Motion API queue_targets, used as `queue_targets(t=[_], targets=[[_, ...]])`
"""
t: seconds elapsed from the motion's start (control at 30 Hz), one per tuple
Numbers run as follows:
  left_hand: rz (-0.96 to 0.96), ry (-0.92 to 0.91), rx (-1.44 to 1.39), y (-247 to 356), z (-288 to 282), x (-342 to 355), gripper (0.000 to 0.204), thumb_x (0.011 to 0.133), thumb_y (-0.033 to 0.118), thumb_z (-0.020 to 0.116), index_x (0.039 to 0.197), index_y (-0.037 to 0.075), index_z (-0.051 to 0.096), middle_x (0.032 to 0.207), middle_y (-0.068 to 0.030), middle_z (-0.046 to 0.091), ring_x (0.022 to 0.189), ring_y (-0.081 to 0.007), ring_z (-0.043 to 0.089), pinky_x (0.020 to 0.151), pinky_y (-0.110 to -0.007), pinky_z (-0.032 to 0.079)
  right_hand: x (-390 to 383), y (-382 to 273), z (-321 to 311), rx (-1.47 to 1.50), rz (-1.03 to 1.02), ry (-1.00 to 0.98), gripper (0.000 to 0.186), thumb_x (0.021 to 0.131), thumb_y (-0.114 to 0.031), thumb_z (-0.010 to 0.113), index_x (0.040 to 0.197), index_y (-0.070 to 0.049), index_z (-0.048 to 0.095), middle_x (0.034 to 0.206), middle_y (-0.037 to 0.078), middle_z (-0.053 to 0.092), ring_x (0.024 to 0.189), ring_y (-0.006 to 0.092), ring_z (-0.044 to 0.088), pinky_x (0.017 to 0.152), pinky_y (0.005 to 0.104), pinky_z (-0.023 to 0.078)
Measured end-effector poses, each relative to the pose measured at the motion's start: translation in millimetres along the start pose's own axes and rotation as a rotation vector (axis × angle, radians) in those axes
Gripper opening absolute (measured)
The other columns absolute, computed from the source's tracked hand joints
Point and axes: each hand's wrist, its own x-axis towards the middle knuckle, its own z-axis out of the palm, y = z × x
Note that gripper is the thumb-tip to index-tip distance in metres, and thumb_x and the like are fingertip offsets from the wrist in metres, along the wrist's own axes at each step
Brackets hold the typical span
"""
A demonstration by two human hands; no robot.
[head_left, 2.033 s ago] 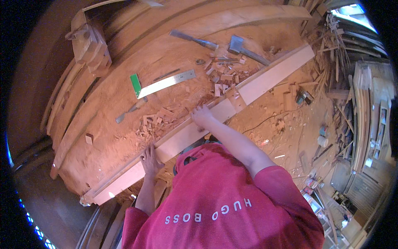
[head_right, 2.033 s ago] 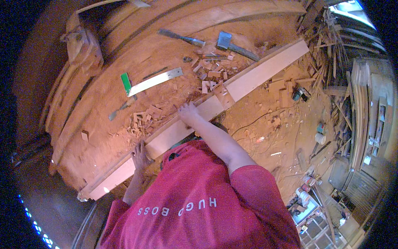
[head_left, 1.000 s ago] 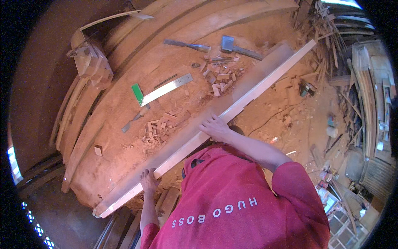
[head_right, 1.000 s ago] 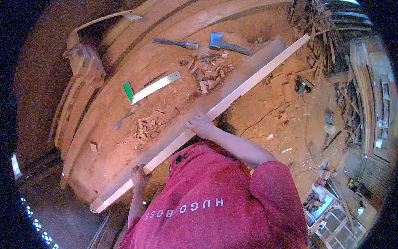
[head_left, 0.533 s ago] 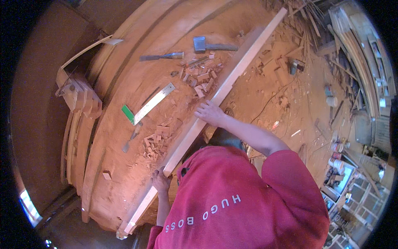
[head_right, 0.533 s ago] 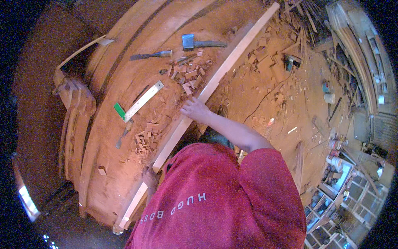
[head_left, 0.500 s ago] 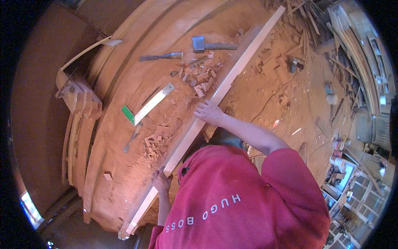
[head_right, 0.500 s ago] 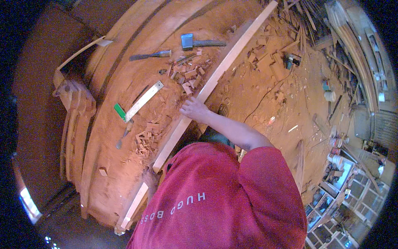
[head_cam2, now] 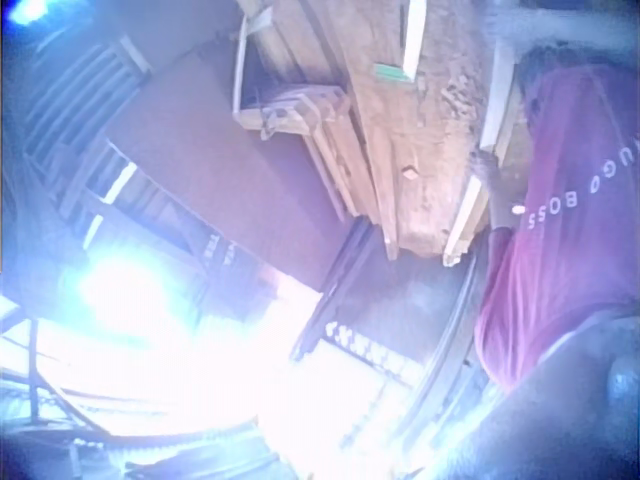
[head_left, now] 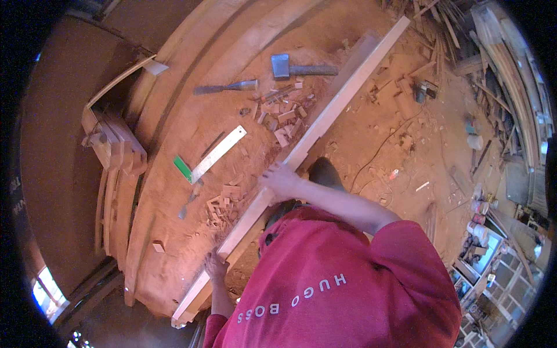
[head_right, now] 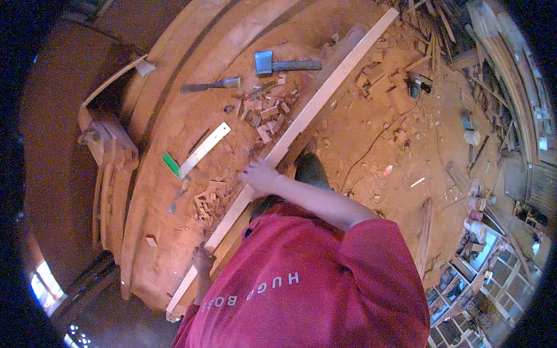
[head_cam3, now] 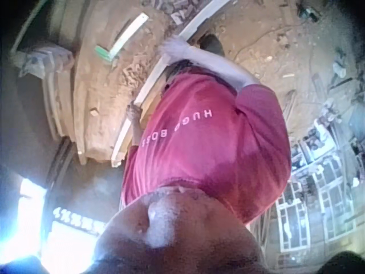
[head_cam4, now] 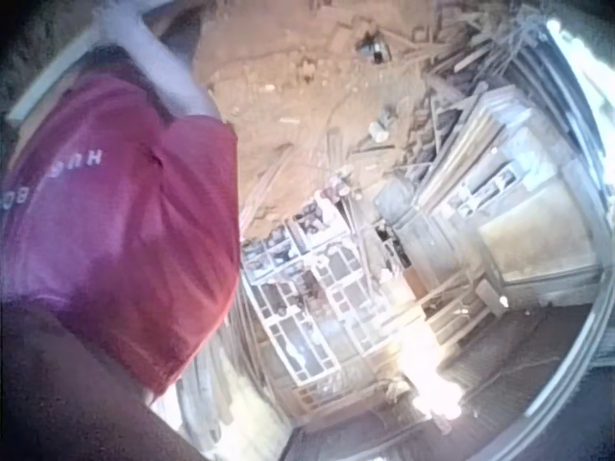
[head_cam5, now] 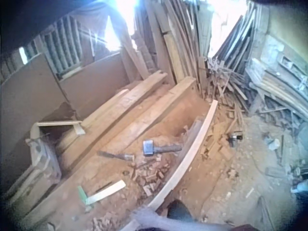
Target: The person uses a chisel and a mallet to carve and shape a long wooden plank. They repeatedly strike the chisel to remove wood chips and refine the plank's surface. The person also uses the chisel alone for finer adjustments and eventually moves the plank to a stack of other wooden pieces.
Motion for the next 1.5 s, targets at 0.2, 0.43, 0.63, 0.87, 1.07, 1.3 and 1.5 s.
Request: queue_targets(t=[0.2,0.43,0.63,0.87,1.07,1.3,1.5], targets=[[0.037,0.019,-0.558,27,-34,55,0.089,0.069,0.025,0.082,0.146,0.011,0.04,0.129,-0.022,0.057,0.121,-0.0378,0.054,0.101,-0.048,0.045,40,200,-67,0.031,0.388,0.551,0.06,0.077,-0.036,0.077,0.125,-0.006,0.057,0.117,0.015,0.064,0.111,0.0346,0.058,0.1,0.0517,0.041],[0.463,0.4,-0.287,273,-178,169,0.064,0.074,0.013,0.071,0.136,0.012,0.055,0.136,-0.0191,0.052,0.128,-0.0385,0.048,0.109,-0.046,0.039,77,339,-77,-0.187,0.611,-0.01,0.025,0.09,-0.014,0.055,0.114,-0.011,0.063,0.115,0.012,0.066,0.107,0.0316,0.065,0.1,0.0569,0.04],[0.665,0.573,0.025,412,-254,247,0.069,0.074,0.013,0.072,0.139,0.021,0.052,0.144,-0.0122,0.046,0.131,-0.0329,0.044,0.104,-0.049,0.041,75,325,-99,-0.145,0.527,0.12,0.02,0.082,-0.013,0.063,0.102,-0.01,0.065,0.101,0.012,0.064,0.094,0.0329,0.068,0.084,0.0501,0.051],[0.723,0.661,0.324,440,-261,312,0.059,0.081,0.016,0.067,0.138,0.026,0.054,0.142,-0.0129,0.047,0.129,-0.0335,0.045,0.1,-0.054,0.04,-68,209,-153,0.065,0.608,0.42,0.056,0.068,-0.026,0.082,0.114,-0.01,0.056,0.101,0.011,0.061,0.097,0.0333,0.064,0.078,0.0458,0.053],[0.866,0.673,0.405,431,-266,332,0.049,0.087,0.016,0.06,0.135,0.016,0.053,0.13,-0.0086,0.06,0.12,-0.027,0.054,0.103,-0.052,0.036,-179,70,-116,0.676,1.151,0.415,0.047,0.073,-0.033,0.079,0.104,-0.003,0.062,0.084,0.019,0.066,0.078,0.0331,0.067,0.071,0.0445,0.052],[1.054,0.888,-0.125,387,-293,263,0.05,0.094,0.024,0.06,0.138,0.004,0.048,0.133,-0.0144,0.057,0.12,-0.0323,0.056,0.103,-0.048,0.04,-246,-16,-49,0.304,1.129,0.96,0.043,0.077,-0.028,0.079,0.106,0.001,0.065,0.079,0.013,0.068,0.071,0.0252,0.066,0.067,0.039,0.052],[1.106,0.805,-0.92,388,-298,165,0.045,0.097,0.022,0.061,0.135,0.005,0.045,0.096,-0.0119,0.063,0.086,-0.024,0.063,0.071,-0.034,0.053,-263,-74,-24,0.642,1.328,1.149,0.038,0.079,-0.02,0.08,0.108,0.0,0.066,0.085,0.011,0.07,0.077,0.0215,0.066,0.072,0.0377,0.052]])
